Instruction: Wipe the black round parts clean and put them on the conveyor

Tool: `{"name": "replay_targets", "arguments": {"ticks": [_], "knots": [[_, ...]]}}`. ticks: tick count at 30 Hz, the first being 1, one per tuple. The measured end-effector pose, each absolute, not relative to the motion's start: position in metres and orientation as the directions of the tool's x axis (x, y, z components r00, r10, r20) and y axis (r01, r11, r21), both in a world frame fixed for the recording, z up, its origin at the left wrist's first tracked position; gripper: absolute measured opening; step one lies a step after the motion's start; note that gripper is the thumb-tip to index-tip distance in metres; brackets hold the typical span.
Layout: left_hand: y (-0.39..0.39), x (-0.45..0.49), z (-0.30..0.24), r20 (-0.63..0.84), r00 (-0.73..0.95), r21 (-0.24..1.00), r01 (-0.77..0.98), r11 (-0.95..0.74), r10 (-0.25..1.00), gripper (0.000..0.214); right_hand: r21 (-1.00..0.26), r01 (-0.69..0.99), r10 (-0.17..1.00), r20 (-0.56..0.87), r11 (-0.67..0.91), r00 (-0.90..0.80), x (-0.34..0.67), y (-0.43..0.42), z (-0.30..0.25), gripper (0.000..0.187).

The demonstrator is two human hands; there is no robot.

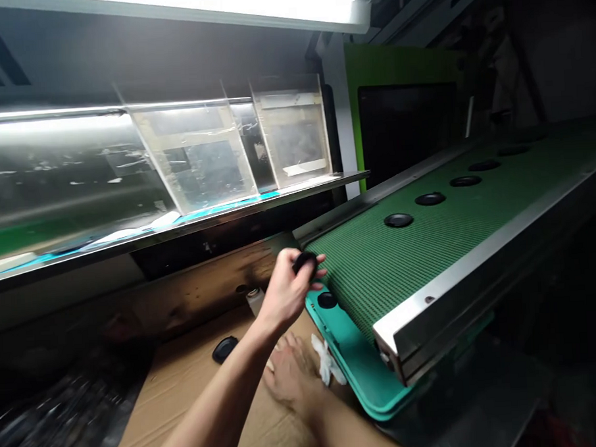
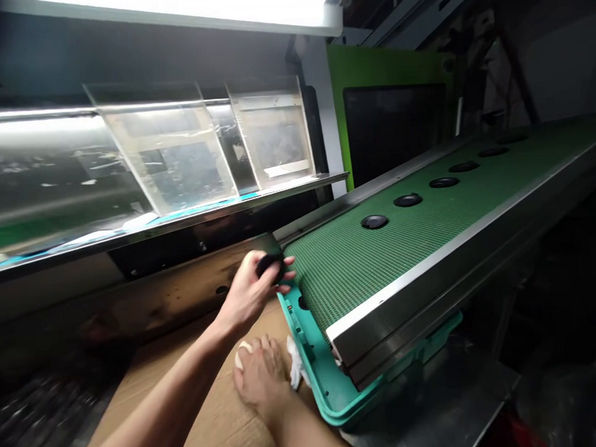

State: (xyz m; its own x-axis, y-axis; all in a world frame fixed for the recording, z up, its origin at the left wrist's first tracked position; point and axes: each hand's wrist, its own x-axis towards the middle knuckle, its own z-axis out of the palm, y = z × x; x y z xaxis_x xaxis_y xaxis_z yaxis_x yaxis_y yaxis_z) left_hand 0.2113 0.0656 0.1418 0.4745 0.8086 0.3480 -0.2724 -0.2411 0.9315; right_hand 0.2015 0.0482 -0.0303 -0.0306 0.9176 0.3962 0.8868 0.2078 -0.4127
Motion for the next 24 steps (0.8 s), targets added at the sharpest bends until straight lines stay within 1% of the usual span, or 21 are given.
{"name": "replay_targets", "arguments": {"ticks": [2, 3, 4, 6, 8, 10, 11, 13, 15, 16, 18, 21, 24], "knots": [[0.046, 0.143, 0.108, 0.238, 0.301, 0.944, -0.296, -0.146, 0.923, 0.043, -0.432, 0.883, 0.912, 0.41, 0.183, 0.012, 0.202, 0.047, -0.028, 0.029], [0.037, 0.111, 0.087, 0.17, 0.186, 0.948, -0.3, -0.109, 0.968, 0.051, -0.447, 0.876, 0.908, 0.419, 0.181, 0.026, 0.201, 0.047, -0.027, 0.028], [0.03, 0.081, 0.066, 0.087, 0.11, 0.952, -0.302, -0.05, 0.99, 0.055, -0.468, 0.863, 0.899, 0.436, 0.192, 0.036, 0.199, 0.047, -0.026, 0.027], [0.019, 0.034, 0.027, -0.075, 0.035, 0.925, -0.37, 0.083, 0.997, 0.049, -0.534, 0.813, 0.872, 0.484, 0.231, 0.07, 0.19, 0.046, -0.025, 0.026], [0.016, 0.009, 0.0, -0.16, 0.06, 0.838, -0.519, 0.168, 0.985, 0.04, -0.611, 0.735, 0.841, 0.53, 0.294, 0.104, 0.173, 0.042, -0.025, 0.027], [0.019, 0.001, -0.012, -0.164, 0.126, 0.724, -0.658, 0.206, 0.978, 0.036, -0.658, 0.661, 0.829, 0.551, 0.36, 0.097, 0.151, 0.032, -0.025, 0.029], [0.02, 0.002, -0.014, -0.162, 0.151, 0.675, -0.704, 0.221, 0.975, 0.036, -0.659, 0.647, 0.827, 0.556, 0.383, 0.077, 0.139, 0.025, -0.025, 0.03], [0.023, 0.005, -0.013, -0.191, 0.174, 0.614, -0.747, 0.256, 0.966, 0.037, -0.617, 0.667, 0.829, 0.56, 0.417, -0.001, 0.12, 0.009, -0.024, 0.029], [0.024, 0.007, -0.01, -0.228, 0.211, 0.574, -0.76, 0.306, 0.951, 0.038, -0.54, 0.711, 0.825, 0.557, 0.451, -0.101, 0.107, -0.003, -0.021, 0.028], [0.024, 0.007, -0.009, -0.222, 0.234, 0.552, -0.77, 0.32, 0.946, 0.039, -0.502, 0.73, 0.82, 0.555, 0.463, -0.138, 0.104, -0.005, -0.018, 0.029], [0.022, 0.005, -0.01, -0.166, 0.306, 0.509, -0.787, 0.348, 0.937, 0.038, -0.46, 0.771, 0.821, 0.553, 0.44, -0.139, 0.103, -0.004, -0.014, 0.031], [0.021, 0.004, -0.015, -0.11, 0.392, 0.471, -0.789, 0.395, 0.913, 0.035, -0.447, 0.826, 0.829, 0.558, 0.343, -0.042, 0.107, 0.006, -0.011, 0.035], [0.024, 0.004, -0.019, -0.134, 0.403, 0.448, -0.79, 0.418, 0.905, 0.035, -0.378, 0.832, 0.802, 0.583, 0.406, -0.127, 0.11, 0.011, -0.014, 0.038]]}}
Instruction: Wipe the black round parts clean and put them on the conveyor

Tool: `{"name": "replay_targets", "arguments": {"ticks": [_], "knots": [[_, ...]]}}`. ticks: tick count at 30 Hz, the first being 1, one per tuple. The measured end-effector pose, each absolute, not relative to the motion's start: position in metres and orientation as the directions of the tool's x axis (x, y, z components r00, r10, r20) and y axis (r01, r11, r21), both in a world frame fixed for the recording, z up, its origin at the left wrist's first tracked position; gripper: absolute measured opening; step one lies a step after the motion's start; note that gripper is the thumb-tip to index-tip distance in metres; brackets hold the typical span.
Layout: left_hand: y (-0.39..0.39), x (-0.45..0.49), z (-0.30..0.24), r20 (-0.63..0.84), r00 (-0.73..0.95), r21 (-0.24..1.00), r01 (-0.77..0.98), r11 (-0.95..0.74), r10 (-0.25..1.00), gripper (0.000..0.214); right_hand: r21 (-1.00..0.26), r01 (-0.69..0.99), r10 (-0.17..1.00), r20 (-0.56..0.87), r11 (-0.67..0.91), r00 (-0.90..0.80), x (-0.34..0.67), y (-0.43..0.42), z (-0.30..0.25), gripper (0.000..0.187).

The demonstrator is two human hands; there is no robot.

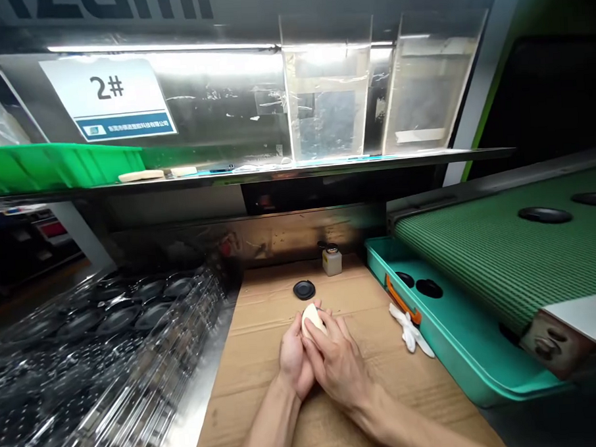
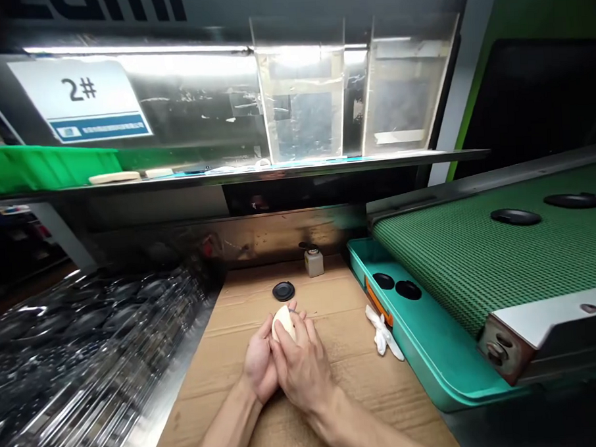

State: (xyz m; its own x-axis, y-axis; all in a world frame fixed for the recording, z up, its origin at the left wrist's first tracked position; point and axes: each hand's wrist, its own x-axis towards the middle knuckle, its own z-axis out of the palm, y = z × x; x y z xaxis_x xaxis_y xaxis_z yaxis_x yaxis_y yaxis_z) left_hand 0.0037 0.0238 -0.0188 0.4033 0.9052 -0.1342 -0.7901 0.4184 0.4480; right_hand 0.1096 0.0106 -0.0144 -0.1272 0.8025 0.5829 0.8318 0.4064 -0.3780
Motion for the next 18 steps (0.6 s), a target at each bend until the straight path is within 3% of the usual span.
{"name": "replay_targets", "arguments": {"ticks": [3, 7, 10, 13, 18], "knots": [[0.028, 0.004, -0.021, -0.149, 0.359, 0.432, -0.814, 0.388, 0.921, 0.032, -0.406, 0.855, 0.844, 0.533, 0.323, -0.066, 0.109, 0.008, -0.017, 0.035], [0.03, 0.003, -0.021, -0.195, 0.343, 0.408, -0.824, 0.394, 0.919, 0.031, -0.364, 0.837, 0.827, 0.536, 0.409, -0.17, 0.106, 0.002, -0.015, 0.035], [0.029, 0.002, -0.019, -0.177, 0.339, 0.417, -0.825, 0.382, 0.924, 0.033, -0.393, 0.854, 0.841, 0.533, 0.341, -0.091, 0.104, -0.001, -0.014, 0.035], [0.029, 0.002, -0.019, -0.187, 0.339, 0.42, -0.821, 0.387, 0.922, 0.033, -0.331, 0.827, 0.796, 0.568, 0.454, -0.21, 0.106, 0.001, -0.017, 0.037], [0.035, -0.002, -0.021, -0.224, 0.285, 0.401, -0.845, 0.355, 0.932, 0.031, -0.391, 0.866, 0.852, 0.518, 0.312, -0.073, 0.123, 0.017, -0.031, 0.036]]}}
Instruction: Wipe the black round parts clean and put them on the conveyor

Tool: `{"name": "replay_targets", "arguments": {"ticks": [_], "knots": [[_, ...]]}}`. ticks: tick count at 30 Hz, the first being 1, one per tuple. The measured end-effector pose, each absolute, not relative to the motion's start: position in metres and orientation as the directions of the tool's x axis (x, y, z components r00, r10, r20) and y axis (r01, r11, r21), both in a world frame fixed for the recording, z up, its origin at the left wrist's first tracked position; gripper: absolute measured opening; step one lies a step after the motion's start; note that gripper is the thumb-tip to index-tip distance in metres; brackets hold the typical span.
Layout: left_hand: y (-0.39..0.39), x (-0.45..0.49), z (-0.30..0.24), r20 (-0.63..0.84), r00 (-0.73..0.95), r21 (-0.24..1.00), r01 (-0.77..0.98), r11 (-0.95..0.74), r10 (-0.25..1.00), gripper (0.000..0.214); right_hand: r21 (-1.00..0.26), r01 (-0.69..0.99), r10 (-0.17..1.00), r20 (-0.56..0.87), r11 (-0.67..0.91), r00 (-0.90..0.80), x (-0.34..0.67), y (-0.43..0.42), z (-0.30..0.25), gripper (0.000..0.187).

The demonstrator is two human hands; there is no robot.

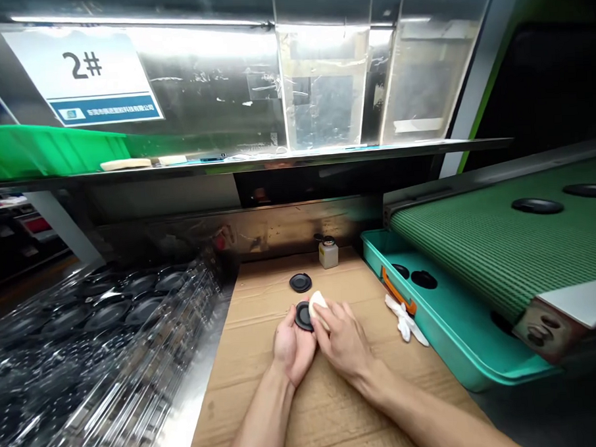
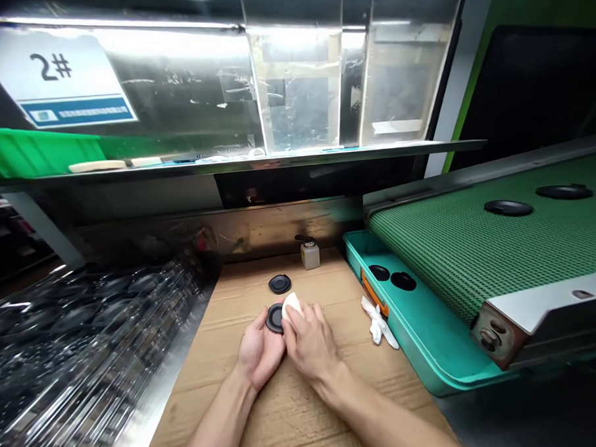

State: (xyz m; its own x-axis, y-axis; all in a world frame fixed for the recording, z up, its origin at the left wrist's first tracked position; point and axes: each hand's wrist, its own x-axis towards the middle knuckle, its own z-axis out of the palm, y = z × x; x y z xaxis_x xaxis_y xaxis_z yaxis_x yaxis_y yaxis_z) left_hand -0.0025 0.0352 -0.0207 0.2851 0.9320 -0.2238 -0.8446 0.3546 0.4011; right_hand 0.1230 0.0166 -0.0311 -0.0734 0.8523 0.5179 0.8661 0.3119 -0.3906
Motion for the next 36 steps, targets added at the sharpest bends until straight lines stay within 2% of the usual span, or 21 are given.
{"name": "replay_targets", "arguments": {"ticks": [5, 7, 9, 11, 15, 18, 21, 25, 29, 31, 36], "knots": [[0.041, -0.014, -0.019, -0.291, 0.237, 0.388, -0.857, 0.34, 0.927, 0.035, -0.417, 0.898, 0.919, 0.392, 0.138, 0.041, 0.149, 0.029, -0.036, 0.054], [0.041, -0.018, -0.017, -0.282, 0.26, 0.356, -0.866, 0.352, 0.924, 0.038, -0.425, 0.899, 0.945, 0.323, 0.105, 0.043, 0.155, 0.03, -0.035, 0.048], [0.04, -0.019, -0.016, -0.273, 0.269, 0.327, -0.877, 0.352, 0.924, 0.039, -0.441, 0.89, 0.964, 0.267, 0.12, 0.002, 0.158, 0.028, -0.031, 0.034], [0.039, -0.019, -0.016, -0.271, 0.273, 0.306, -0.885, 0.351, 0.923, 0.04, -0.495, 0.857, 0.973, 0.23, 0.141, -0.027, 0.159, 0.025, -0.027, 0.027], [0.04, -0.014, -0.021, -0.262, 0.272, 0.323, -0.879, 0.35, 0.926, 0.041, -0.693, 0.708, 0.958, 0.276, 0.139, 0.082, 0.154, 0.018, -0.013, 0.047], [0.037, -0.004, -0.024, -0.223, 0.275, 0.398, -0.85, 0.345, 0.935, 0.037, -0.759, 0.595, 0.932, 0.359, 0.264, 0.045, 0.143, 0.01, -0.007, 0.048], [0.031, 0.009, -0.025, -0.147, 0.3, 0.486, -0.808, 0.333, 0.943, 0.034, -0.726, 0.613, 0.936, 0.344, 0.312, -0.069, 0.132, 0.006, -0.008, 0.042], [0.024, 0.019, -0.028, -0.063, 0.309, 0.556, -0.779, 0.29, 0.949, 0.033, -0.626, 0.766, 0.953, 0.297, 0.145, 0.062, 0.127, 0.005, -0.012, 0.045], [0.024, 0.018, -0.027, -0.072, 0.261, 0.575, -0.778, 0.254, 0.963, 0.031, -0.653, 0.723, 0.952, 0.304, 0.225, -0.021, 0.129, 0.009, -0.013, 0.046], [0.025, 0.016, -0.026, -0.066, 0.257, 0.57, -0.783, 0.248, 0.964, 0.031, -0.663, 0.722, 0.956, 0.294, 0.199, 0.006, 0.13, 0.012, -0.014, 0.046], [0.027, 0.015, -0.026, -0.121, 0.28, 0.575, -0.762, 0.298, 0.952, 0.032, -0.636, 0.731, 0.949, 0.311, 0.248, -0.051, 0.136, 0.016, -0.016, 0.046]]}}
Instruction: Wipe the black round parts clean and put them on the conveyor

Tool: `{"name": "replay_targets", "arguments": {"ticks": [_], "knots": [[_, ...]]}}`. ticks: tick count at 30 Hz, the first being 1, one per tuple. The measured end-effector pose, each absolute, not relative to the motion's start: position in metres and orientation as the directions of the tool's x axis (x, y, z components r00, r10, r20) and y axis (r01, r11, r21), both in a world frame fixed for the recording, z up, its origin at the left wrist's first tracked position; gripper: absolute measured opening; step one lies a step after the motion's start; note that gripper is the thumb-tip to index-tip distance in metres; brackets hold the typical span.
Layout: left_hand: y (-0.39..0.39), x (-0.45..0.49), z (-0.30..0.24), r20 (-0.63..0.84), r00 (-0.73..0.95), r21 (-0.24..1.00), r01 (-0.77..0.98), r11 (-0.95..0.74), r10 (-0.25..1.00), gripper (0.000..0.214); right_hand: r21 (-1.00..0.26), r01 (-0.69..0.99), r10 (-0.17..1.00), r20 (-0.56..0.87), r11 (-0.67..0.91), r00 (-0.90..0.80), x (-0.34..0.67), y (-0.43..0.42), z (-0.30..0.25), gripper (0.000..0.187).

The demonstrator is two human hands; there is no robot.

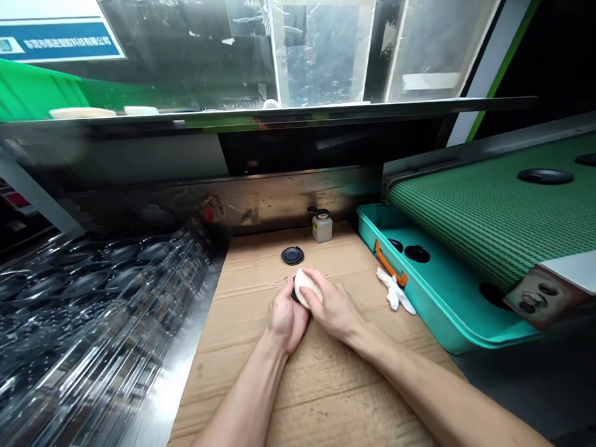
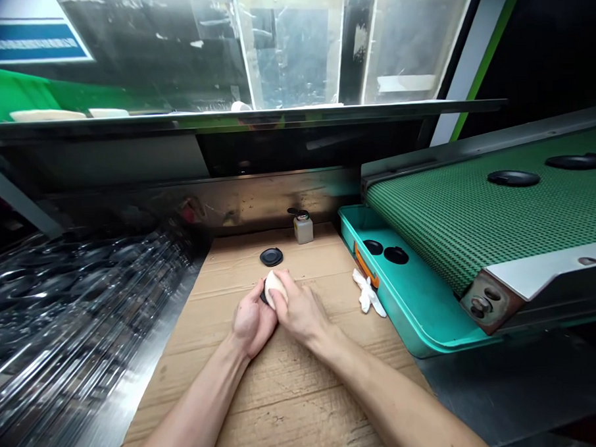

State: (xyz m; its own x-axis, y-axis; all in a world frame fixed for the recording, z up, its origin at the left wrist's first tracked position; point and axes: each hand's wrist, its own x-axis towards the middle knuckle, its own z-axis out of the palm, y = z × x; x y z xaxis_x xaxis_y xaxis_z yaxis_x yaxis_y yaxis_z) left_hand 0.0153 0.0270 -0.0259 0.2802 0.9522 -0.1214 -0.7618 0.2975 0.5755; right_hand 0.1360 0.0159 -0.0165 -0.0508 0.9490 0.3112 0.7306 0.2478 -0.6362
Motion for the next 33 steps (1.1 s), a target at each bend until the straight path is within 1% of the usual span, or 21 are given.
{"name": "replay_targets", "arguments": {"ticks": [3, 6, 9, 10, 12, 15, 17, 20, 24, 25, 27, 29, 31, 33], "knots": [[0.028, 0.016, -0.027, -0.119, 0.279, 0.571, -0.766, 0.295, 0.953, 0.031, -0.617, 0.763, 0.954, 0.299, 0.192, 0.002, 0.138, 0.016, -0.015, 0.046], [0.028, 0.016, -0.027, -0.133, 0.299, 0.574, -0.754, 0.32, 0.945, 0.031, -0.586, 0.776, 0.951, 0.303, 0.232, -0.055, 0.136, 0.015, -0.014, 0.047], [0.028, 0.015, -0.026, -0.132, 0.279, 0.585, -0.752, 0.302, 0.951, 0.031, -0.568, 0.804, 0.958, 0.285, 0.176, -0.008, 0.133, 0.014, -0.013, 0.048], [0.028, 0.014, -0.026, -0.136, 0.283, 0.587, -0.749, 0.307, 0.95, 0.031, -0.572, 0.8, 0.955, 0.296, 0.182, -0.006, 0.133, 0.014, -0.013, 0.048], [0.03, 0.013, -0.027, -0.159, 0.292, 0.587, -0.74, 0.328, 0.943, 0.031, -0.585, 0.771, 0.945, 0.319, 0.252, -0.067, 0.135, 0.014, -0.014, 0.047], [0.032, 0.013, -0.029, -0.17, 0.271, 0.591, -0.741, 0.318, 0.947, 0.031, -0.597, 0.739, 0.939, 0.31, 0.312, -0.146, 0.142, 0.016, -0.015, 0.04], [0.033, 0.014, -0.029, -0.166, 0.274, 0.598, -0.735, 0.318, 0.947, 0.03, -0.605, 0.736, 0.94, 0.319, 0.302, -0.123, 0.145, 0.017, -0.016, 0.038], [0.032, 0.014, -0.029, -0.18, 0.326, 0.606, -0.707, 0.366, 0.928, 0.03, -0.609, 0.741, 0.938, 0.337, 0.283, -0.081, 0.14, 0.014, -0.016, 0.042], [0.031, 0.007, -0.028, -0.199, 0.269, 0.595, -0.731, 0.334, 0.942, 0.029, -0.518, 0.782, 0.934, 0.264, 0.347, -0.239, 0.134, 0.008, -0.014, 0.043], [0.031, 0.006, -0.027, -0.193, 0.258, 0.597, -0.735, 0.322, 0.947, 0.028, -0.492, 0.804, 0.939, 0.247, 0.334, -0.239, 0.134, 0.008, -0.013, 0.042], [0.031, 0.006, -0.027, -0.171, 0.266, 0.611, -0.726, 0.314, 0.949, 0.027, -0.462, 0.851, 0.958, 0.245, 0.251, -0.149, 0.136, 0.009, -0.011, 0.043], [0.03, 0.008, -0.027, -0.176, 0.276, 0.626, -0.71, 0.324, 0.945, 0.026, -0.471, 0.857, 0.962, 0.258, 0.207, -0.091, 0.139, 0.01, -0.009, 0.045], [0.031, 0.008, -0.027, -0.195, 0.272, 0.618, -0.712, 0.333, 0.942, 0.025, -0.516, 0.821, 0.961, 0.242, 0.243, -0.133, 0.142, 0.011, -0.008, 0.044], [0.032, 0.008, -0.028, -0.21, 0.251, 0.595, -0.734, 0.327, 0.945, 0.027, -0.593, 0.752, 0.956, 0.223, 0.287, -0.189, 0.147, 0.013, -0.009, 0.04]]}}
